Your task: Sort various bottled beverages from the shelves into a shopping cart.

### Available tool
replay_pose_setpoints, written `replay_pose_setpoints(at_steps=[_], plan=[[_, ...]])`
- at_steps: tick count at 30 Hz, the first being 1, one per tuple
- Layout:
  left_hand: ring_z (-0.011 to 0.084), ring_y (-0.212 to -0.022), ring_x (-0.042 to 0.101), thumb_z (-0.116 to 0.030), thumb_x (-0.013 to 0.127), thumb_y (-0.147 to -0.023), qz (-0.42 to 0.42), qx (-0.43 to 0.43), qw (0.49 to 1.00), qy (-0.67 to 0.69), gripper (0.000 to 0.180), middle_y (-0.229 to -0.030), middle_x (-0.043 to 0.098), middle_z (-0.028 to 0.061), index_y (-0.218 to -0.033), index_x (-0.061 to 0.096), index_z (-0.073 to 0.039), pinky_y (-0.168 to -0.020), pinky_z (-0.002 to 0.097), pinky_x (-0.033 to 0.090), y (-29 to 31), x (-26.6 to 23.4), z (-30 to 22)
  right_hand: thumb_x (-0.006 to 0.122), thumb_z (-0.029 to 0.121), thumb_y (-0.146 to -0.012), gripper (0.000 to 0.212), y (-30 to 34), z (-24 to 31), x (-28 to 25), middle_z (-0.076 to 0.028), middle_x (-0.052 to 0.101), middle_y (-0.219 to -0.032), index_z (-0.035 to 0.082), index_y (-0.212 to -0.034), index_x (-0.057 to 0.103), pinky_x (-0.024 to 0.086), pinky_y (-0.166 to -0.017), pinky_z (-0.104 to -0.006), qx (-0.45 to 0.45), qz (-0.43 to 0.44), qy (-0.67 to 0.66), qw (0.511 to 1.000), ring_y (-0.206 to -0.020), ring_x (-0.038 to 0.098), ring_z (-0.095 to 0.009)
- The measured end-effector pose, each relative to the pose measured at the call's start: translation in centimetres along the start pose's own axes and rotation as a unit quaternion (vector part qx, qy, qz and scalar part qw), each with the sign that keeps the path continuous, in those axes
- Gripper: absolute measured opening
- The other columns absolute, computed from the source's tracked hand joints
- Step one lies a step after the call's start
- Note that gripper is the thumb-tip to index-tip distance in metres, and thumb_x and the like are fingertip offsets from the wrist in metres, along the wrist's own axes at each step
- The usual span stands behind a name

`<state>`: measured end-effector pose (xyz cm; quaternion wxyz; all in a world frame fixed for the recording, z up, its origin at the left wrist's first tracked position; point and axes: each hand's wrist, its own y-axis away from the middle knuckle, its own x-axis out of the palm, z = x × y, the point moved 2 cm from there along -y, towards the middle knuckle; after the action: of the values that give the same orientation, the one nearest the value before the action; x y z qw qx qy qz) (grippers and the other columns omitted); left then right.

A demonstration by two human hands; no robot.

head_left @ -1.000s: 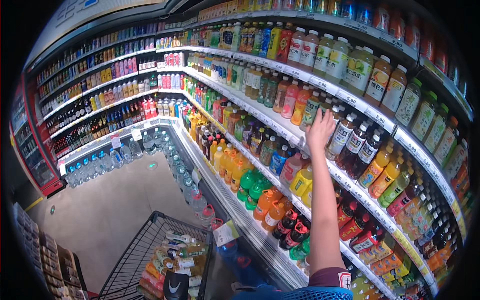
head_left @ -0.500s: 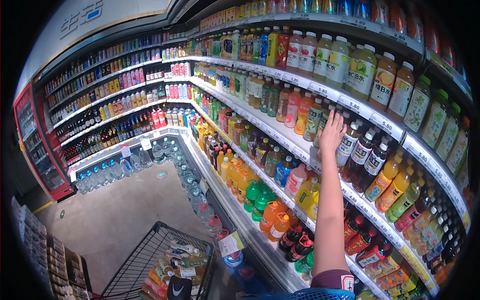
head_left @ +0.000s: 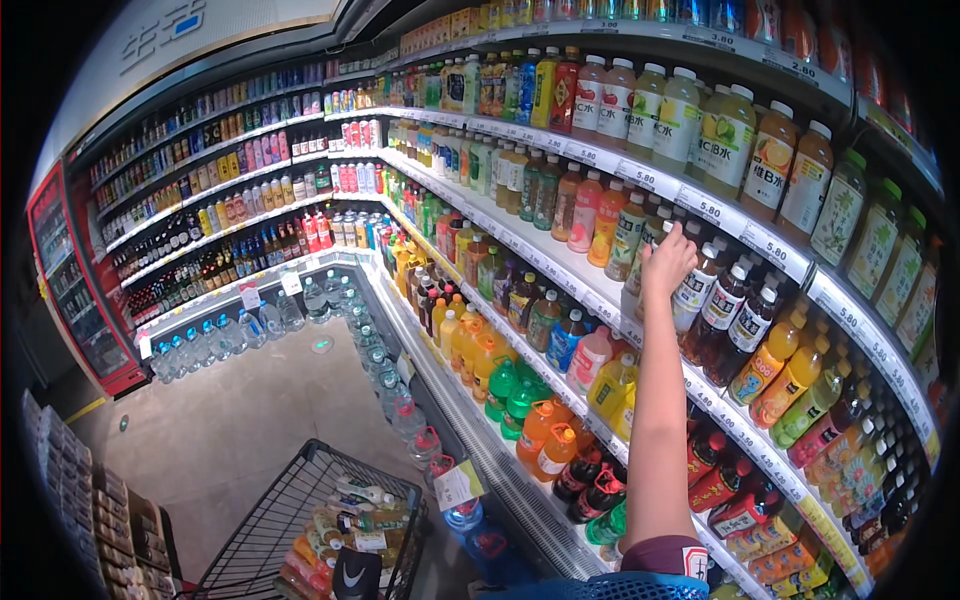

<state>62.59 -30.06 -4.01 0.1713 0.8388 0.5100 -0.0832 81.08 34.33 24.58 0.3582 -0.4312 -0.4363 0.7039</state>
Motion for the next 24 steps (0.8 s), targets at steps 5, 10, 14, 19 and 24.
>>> replay_pose_setpoints(at_steps=[5, 10, 14, 19, 24], plan=[[0.0194, -0.096, 0.055, -0.011, 0.076, -0.065, 0.009, -0.02, 1.0, -0.007, 0.071, -0.11, 0.057, 0.0134, -0.126, 0.042, 0.001, -0.082, 0.0313, 0.045, 0.4, 0.4, 0.3, 0.071, 0.017, -0.067, 0.068, 1.0, 0.0, 0.2, -0.015, 0.05, -0.111, 0.003, -0.127, 0.04, 0.035, -0.091, -0.0425, -0.057, -0.045, -0.088, 0.993, -0.104, 0.046, -0.032], [0.0196, -0.096, 0.056, -0.011, 0.077, -0.065, -0.003, -0.04, 0.999, -0.002, 0.071, -0.11, 0.057, 0.0137, -0.126, 0.042, 0.001, -0.082, 0.0315, 0.045, 1.5, 0.5, -1.5, 0.069, 0.012, -0.071, 0.062, 2.9, 1.6, -1.0, -0.018, 0.051, -0.112, 0.004, -0.126, 0.041, 0.039, -0.09, -0.0414, -0.114, -0.123, -0.241, 0.956, -0.104, 0.048, -0.035], [0.0201, -0.097, 0.056, -0.017, 0.079, -0.063, 0.025, -0.032, 0.998, -0.04, 0.073, -0.112, 0.057, 0.0141, -0.124, 0.044, 0.001, -0.083, 0.0321, 0.046, 2.0, 0.1, -4.9, 0.068, 0.006, -0.072, 0.062, 2.7, 5.5, -6.6, -0.014, 0.049, -0.113, 0.004, -0.126, 0.038, 0.042, -0.088, -0.0368, -0.025, -0.151, -0.464, 0.872, -0.105, 0.051, -0.027], [0.0175, -0.084, 0.063, -0.005, 0.073, -0.06, 0.047, 0.162, 0.984, -0.05, 0.045, -0.091, 0.065, 0.0082, -0.102, 0.059, 0.0, -0.077, 0.0316, 0.049, 1.1, 0.5, -5.6, 0.06, 0.004, -0.076, 0.057, 5.8, 8.8, -8.5, -0.013, 0.051, -0.106, 0.008, -0.127, 0.035, 0.049, -0.081, -0.0326, 0.116, 0.094, -0.734, 0.663, -0.09, 0.059, -0.022], [0.0169, -0.093, 0.062, -0.009, 0.073, -0.057, 0.1, 0.154, 0.983, 0.032, 0.054, -0.1, 0.065, 0.0109, -0.107, 0.058, 0.002, -0.084, 0.031, 0.047, 1.3, -0.3, -8.3, 0.059, 0.02, -0.072, 0.064, 15.0, 16.4, -12.8, -0.014, 0.053, -0.097, 0.014, -0.129, 0.03, 0.056, -0.065, -0.0412, 0.24, 0.353, -0.852, 0.304, -0.083, 0.061, -0.028]])
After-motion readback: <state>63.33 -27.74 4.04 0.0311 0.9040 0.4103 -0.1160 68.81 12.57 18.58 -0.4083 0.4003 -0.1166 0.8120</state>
